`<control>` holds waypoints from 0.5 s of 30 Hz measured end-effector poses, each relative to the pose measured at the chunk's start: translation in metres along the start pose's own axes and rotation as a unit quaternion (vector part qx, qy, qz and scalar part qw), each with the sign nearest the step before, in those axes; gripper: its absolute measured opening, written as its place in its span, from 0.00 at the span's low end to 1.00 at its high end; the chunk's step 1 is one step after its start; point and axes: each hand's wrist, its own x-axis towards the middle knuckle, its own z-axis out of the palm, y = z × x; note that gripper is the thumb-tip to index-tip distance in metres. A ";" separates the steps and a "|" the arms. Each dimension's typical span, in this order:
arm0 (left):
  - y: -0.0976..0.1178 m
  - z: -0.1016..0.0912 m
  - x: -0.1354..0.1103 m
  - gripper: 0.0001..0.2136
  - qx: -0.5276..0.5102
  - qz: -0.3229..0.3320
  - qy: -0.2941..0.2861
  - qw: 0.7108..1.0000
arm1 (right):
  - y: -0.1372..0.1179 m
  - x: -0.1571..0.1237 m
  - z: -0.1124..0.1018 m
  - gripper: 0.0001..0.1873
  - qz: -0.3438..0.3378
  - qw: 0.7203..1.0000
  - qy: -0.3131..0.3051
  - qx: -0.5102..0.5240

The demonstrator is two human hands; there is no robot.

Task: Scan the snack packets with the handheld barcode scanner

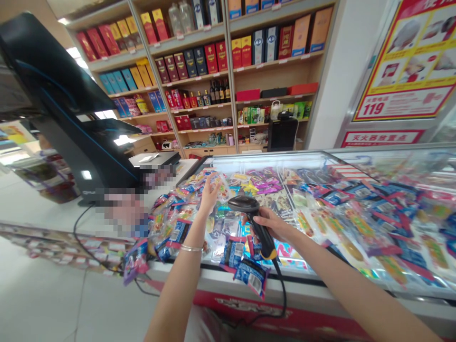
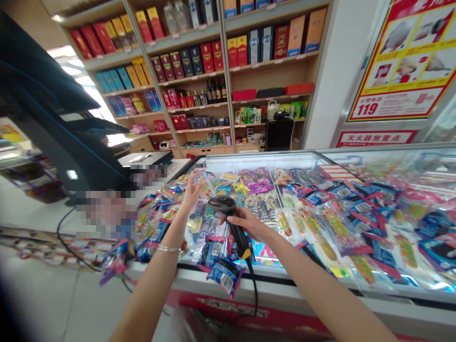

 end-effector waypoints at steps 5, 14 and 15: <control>0.000 -0.001 0.000 0.24 -0.005 0.007 0.003 1.000 | -0.001 -0.001 0.001 0.21 -0.004 1.000 0.000 0.003; 0.001 -0.003 -0.001 0.25 -0.028 -0.021 -0.001 0.999 | 0.003 0.000 -0.002 0.21 -0.013 1.000 -0.005 0.011; 0.000 -0.003 -0.001 0.25 -0.030 -0.025 -0.001 0.999 | 0.003 0.000 -0.002 0.21 -0.014 1.000 -0.006 0.012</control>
